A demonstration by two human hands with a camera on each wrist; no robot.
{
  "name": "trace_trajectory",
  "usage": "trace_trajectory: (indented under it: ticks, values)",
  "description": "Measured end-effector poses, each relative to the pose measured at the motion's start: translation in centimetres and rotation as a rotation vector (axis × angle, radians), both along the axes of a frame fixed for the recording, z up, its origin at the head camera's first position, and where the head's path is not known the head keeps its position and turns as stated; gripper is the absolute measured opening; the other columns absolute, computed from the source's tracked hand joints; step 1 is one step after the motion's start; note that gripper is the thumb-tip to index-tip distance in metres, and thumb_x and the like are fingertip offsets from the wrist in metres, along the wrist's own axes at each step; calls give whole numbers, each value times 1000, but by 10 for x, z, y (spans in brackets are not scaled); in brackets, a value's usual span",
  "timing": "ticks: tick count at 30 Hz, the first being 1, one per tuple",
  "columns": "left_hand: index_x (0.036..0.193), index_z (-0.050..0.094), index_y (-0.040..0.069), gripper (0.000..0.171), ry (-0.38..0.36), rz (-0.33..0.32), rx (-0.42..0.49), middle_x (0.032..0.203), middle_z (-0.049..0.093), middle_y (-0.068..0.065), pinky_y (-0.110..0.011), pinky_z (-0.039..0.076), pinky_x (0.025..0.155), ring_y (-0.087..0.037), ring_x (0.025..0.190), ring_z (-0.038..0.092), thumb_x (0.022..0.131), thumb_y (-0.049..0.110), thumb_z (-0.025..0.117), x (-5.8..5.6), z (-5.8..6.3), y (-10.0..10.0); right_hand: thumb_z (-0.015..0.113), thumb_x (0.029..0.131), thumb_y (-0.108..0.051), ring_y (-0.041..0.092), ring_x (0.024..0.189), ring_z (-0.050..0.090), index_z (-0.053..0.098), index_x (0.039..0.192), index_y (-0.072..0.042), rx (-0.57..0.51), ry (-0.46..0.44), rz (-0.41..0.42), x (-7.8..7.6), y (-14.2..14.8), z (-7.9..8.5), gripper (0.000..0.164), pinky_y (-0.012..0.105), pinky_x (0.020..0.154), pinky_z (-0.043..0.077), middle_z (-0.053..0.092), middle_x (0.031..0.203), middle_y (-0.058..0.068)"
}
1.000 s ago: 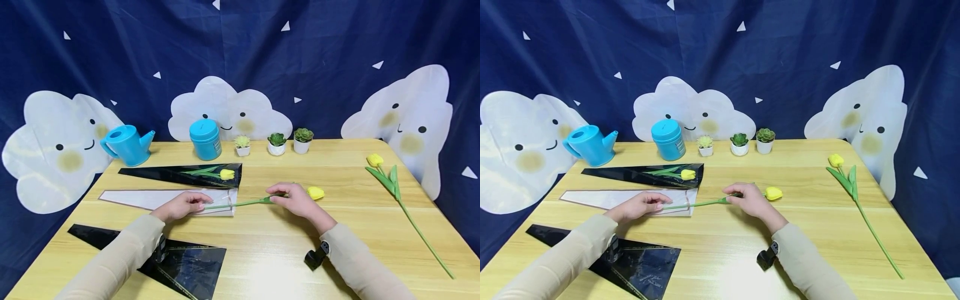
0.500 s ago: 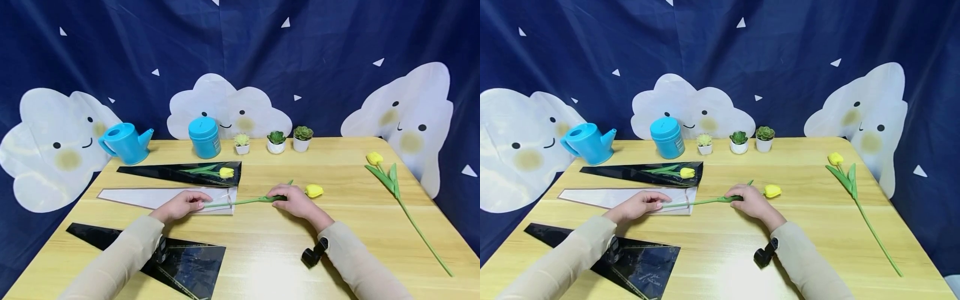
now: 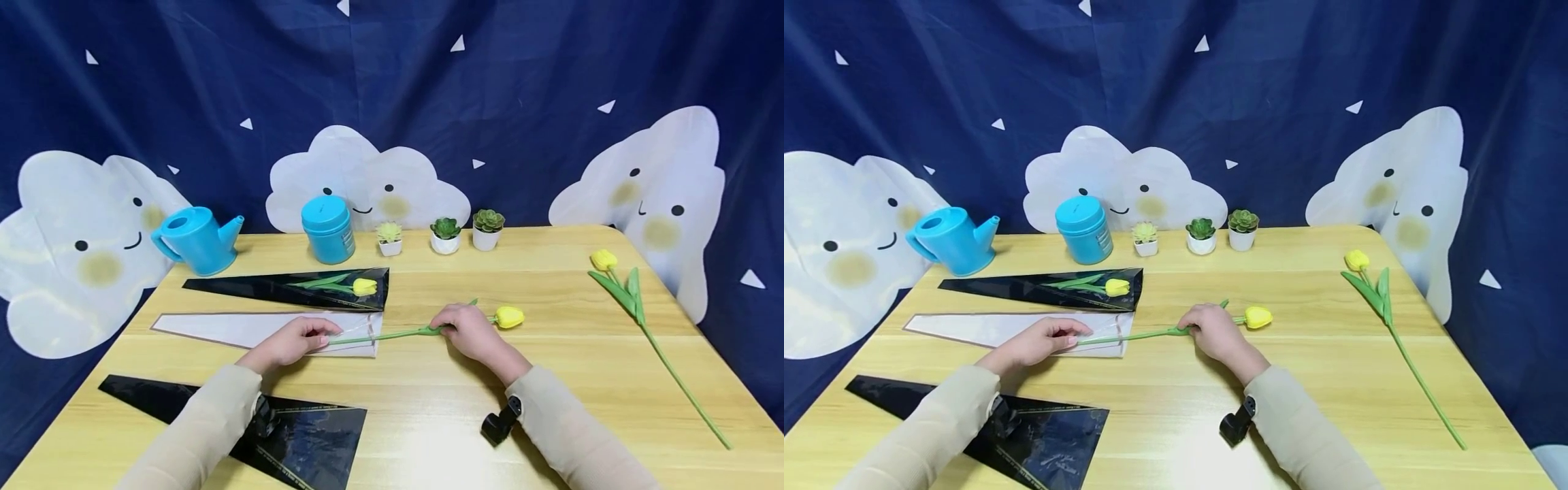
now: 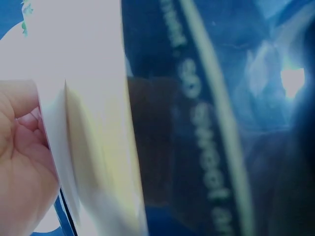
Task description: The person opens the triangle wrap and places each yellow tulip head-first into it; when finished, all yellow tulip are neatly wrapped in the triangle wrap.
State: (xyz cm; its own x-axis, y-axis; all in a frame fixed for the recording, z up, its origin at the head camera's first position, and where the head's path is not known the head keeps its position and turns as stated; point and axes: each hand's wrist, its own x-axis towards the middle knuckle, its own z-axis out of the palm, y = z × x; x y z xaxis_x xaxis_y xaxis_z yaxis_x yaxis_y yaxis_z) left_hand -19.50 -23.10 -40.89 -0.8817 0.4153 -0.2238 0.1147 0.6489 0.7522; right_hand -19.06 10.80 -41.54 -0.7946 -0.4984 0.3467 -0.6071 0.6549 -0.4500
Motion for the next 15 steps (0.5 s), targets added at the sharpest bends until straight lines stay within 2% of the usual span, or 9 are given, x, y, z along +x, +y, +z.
trace_trajectory:
  ticks: [5,15]
  values:
    - [111,66,7,25,36,-2,-20,104,62,-7,-33,41,80,-17,86,50,93,0,49,1,-1,-1,66,73,12,22,83,65,73,83,-8,-26,24,-7,2,-5,3,24,37,77,51,70,84,3]
    - [108,67,10,23,145,12,-69,106,63,-6,-34,42,79,-16,87,51,93,3,52,4,1,0,60,76,13,21,82,65,74,85,-6,-38,-61,-18,9,-30,14,25,33,74,52,70,85,5]
